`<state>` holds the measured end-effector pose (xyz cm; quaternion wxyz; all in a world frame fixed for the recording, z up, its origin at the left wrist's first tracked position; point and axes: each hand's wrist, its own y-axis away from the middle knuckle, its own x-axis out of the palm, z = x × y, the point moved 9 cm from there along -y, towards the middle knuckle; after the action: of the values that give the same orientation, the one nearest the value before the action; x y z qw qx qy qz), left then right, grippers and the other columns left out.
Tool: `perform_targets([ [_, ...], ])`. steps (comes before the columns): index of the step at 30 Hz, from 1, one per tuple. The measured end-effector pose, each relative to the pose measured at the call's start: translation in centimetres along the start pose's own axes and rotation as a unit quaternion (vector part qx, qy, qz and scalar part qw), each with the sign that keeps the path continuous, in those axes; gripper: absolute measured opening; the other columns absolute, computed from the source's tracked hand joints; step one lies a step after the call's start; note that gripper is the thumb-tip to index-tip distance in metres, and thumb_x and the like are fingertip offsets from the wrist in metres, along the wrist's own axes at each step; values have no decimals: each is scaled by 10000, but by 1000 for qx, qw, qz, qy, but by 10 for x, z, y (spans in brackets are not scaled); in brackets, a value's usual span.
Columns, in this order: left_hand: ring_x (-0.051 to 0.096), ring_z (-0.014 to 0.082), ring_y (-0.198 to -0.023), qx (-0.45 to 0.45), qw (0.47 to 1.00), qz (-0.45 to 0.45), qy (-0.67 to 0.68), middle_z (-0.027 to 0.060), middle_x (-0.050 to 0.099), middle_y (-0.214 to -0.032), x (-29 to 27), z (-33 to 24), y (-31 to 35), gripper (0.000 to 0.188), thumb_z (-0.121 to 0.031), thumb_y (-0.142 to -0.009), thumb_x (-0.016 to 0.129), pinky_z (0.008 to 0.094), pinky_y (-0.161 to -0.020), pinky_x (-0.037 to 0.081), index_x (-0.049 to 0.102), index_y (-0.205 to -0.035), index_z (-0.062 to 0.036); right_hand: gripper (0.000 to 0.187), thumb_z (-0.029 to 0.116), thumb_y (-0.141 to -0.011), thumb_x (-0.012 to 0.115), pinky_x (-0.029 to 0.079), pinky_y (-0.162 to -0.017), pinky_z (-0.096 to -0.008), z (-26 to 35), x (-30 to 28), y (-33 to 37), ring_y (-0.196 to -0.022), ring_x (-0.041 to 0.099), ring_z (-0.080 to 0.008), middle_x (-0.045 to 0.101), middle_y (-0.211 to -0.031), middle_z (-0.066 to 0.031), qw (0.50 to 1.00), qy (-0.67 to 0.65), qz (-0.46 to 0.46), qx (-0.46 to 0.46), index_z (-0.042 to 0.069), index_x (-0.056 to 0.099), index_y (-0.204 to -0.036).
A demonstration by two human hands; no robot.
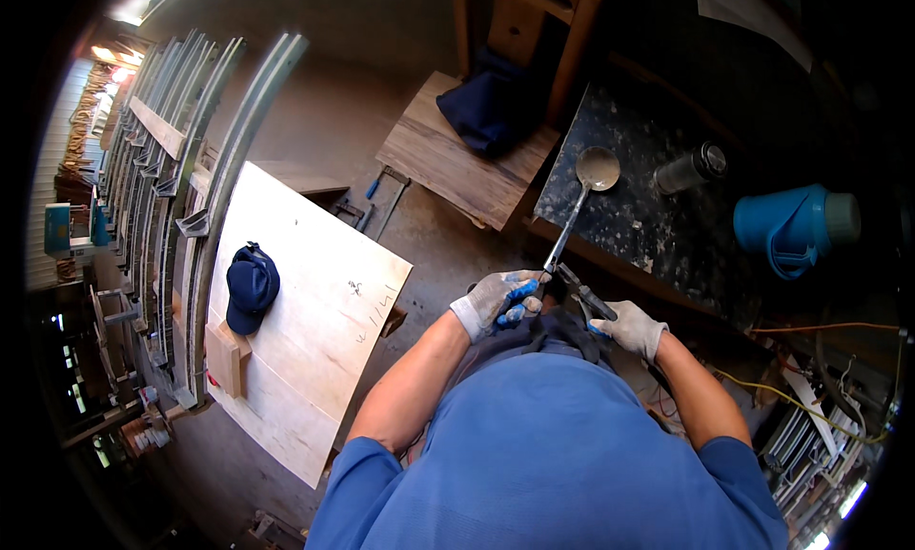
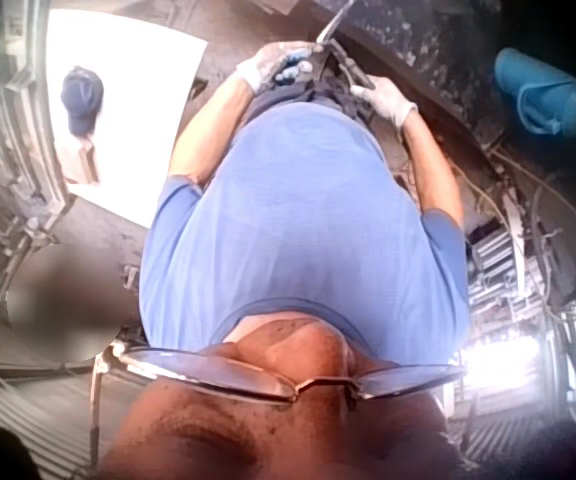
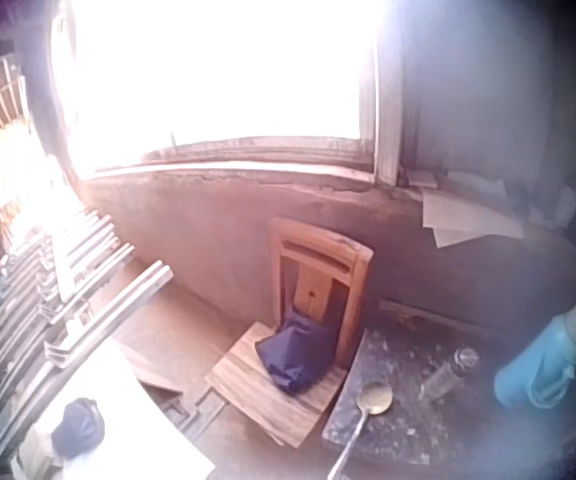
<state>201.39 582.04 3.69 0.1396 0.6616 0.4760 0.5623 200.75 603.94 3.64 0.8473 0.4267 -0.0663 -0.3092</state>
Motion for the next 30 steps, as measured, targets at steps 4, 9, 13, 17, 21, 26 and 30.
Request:
perform_targets([
  [4, 506, 52, -483, 1, 1000, 0, 4, 51, 653, -762, 3, 0, 1, 365, -192, -1068, 534, 166, -402, 369, 545, -1410, -65, 344, 271, -952, 694, 485, -795, -342, 8, 0, -1, -796, 542, -176, 641, -848, -82, 999, 32, 8, 7, -11, 664, -1147],
  [9, 543, 62, -518, 0, 999, 28, 26, 83, 671, -812, 4, 1, -1, 386, -196, -1058, 569, 164, -414, 379, 524, -1417, -63, 340, 281, -953, 697, 484, -762, -339, 8, 1, -3, -776, 535, -174, 634, -835, -77, 1000, -17, 7, -14, -18, 662, -1111],
  [13, 563, 79, -528, 14, 999, 50, 16, 110, 695, -846, -1, 2, -6, 384, -193, -1060, 566, 173, -425, 393, 521, -1410, -40, 271, 240, -938, 717, 485, -758, -313, 12, 1, -1, -802, 524, -117, 622, -852, -22, 999, -36, 25, -4, -7, 654, -1030],
  [17, 560, 87, -517, 32, 999, 15, -18, 112, 715, -857, 4, -7, -7, 417, -166, -1062, 552, 185, -435, 407, 496, -1434, 14, 287, 264, -927, 733, 491, -768, -312, 19, -1, -1, -808, 537, -118, 626, -853, -20, 998, -18, -15, -51, 6, 662, -1031],
  [21, 553, 85, -511, 44, 993, -13, -105, 105, 723, -847, 0, -13, -11, 456, -144, -1058, 547, 187, -438, 409, 471, -1470, 38, 345, 294, -899, 770, 502, -797, -318, 18, 11, 1, -829, 575, -135, 658, -905, -20, 995, -97, 3, -37, 12, 686, -1079],
  [26, 539, 76, -505, 45, 995, 32, -83, 98, 718, -807, 9, -15, -11, 457, -137, -1058, 528, 186, -444, 414, 471, -1476, 37, 421, 262, -854, 812, 490, -885, -292, 16, 30, -4, -938, 605, -137, 682, -1020, -33, 964, -250, 79, -37, -1, 704, -1164],
  [30, 540, 72, -513, 40, 996, -1, -75, 91, 702, -780, 17, -20, -5, 456, -133, -1057, 510, 183, -444, 410, 468, -1483, 26, 415, 286, -886, 780, 488, -915, -289, 12, 40, -12, -964, 607, -137, 693, -1048, -46, 960, -268, 59, -53, -1, 710, -1178],
])
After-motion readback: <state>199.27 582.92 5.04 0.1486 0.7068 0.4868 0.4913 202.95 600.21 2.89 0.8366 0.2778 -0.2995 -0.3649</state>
